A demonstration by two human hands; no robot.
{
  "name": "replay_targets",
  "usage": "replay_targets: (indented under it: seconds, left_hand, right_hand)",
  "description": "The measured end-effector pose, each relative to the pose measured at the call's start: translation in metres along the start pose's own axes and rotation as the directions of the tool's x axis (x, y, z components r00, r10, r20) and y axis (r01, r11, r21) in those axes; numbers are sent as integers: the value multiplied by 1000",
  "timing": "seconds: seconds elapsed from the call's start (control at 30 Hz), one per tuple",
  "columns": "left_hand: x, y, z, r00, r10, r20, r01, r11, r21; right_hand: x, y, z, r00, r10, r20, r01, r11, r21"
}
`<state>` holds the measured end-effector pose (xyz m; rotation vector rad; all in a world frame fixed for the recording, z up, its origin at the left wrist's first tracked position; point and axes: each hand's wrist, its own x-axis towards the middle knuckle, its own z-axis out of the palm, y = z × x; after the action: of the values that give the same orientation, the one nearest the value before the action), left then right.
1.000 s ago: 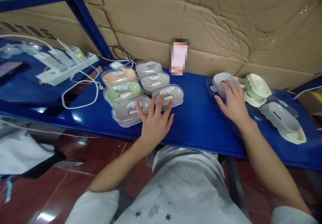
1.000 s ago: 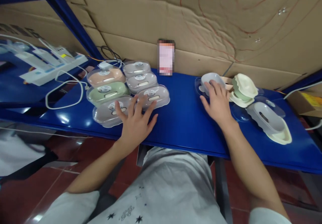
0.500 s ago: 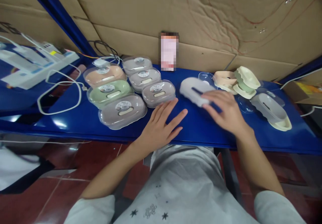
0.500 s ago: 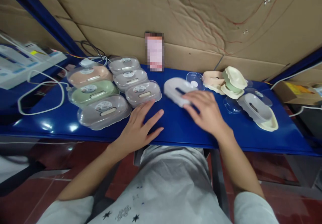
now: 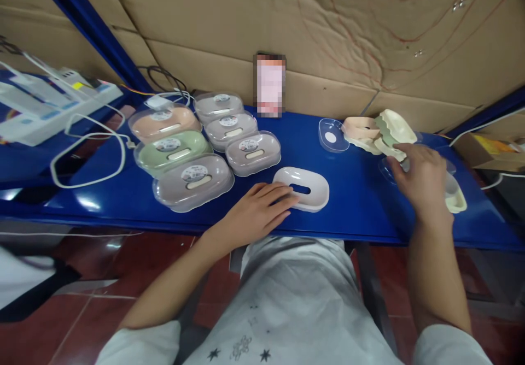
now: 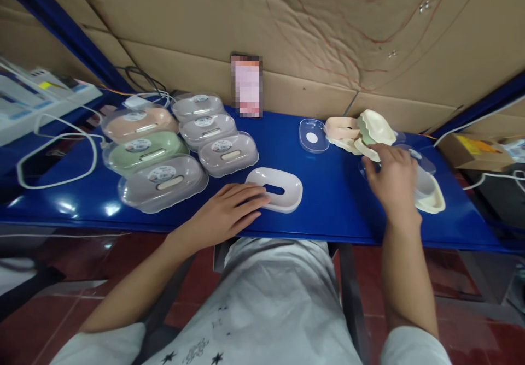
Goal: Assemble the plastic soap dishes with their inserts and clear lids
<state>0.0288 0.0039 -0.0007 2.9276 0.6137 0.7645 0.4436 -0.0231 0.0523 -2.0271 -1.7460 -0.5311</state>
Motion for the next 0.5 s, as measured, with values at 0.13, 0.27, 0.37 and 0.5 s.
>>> replay_targets:
  seconds: [0.13,0.27,0.37,0.5]
  left_hand:
    - [1,0,-1,1000,-21,17,21,1000,-14]
    - [1,0,-1,999,-32,22,32,999,-24]
    - [1,0,0,1000,-18,0,18,1000,-13]
    - [1,-1,1,998,-7,-66,8,1000,8]
  right_hand:
    - [21,17,16,985,106,136,-75,974,-214]
    - [35,16,18,982,112,154,-84,981,-176]
    - [43,17,11,989,139,44,-140,990,21]
    - [32,13,-4,982,139,-125,-97,949,300]
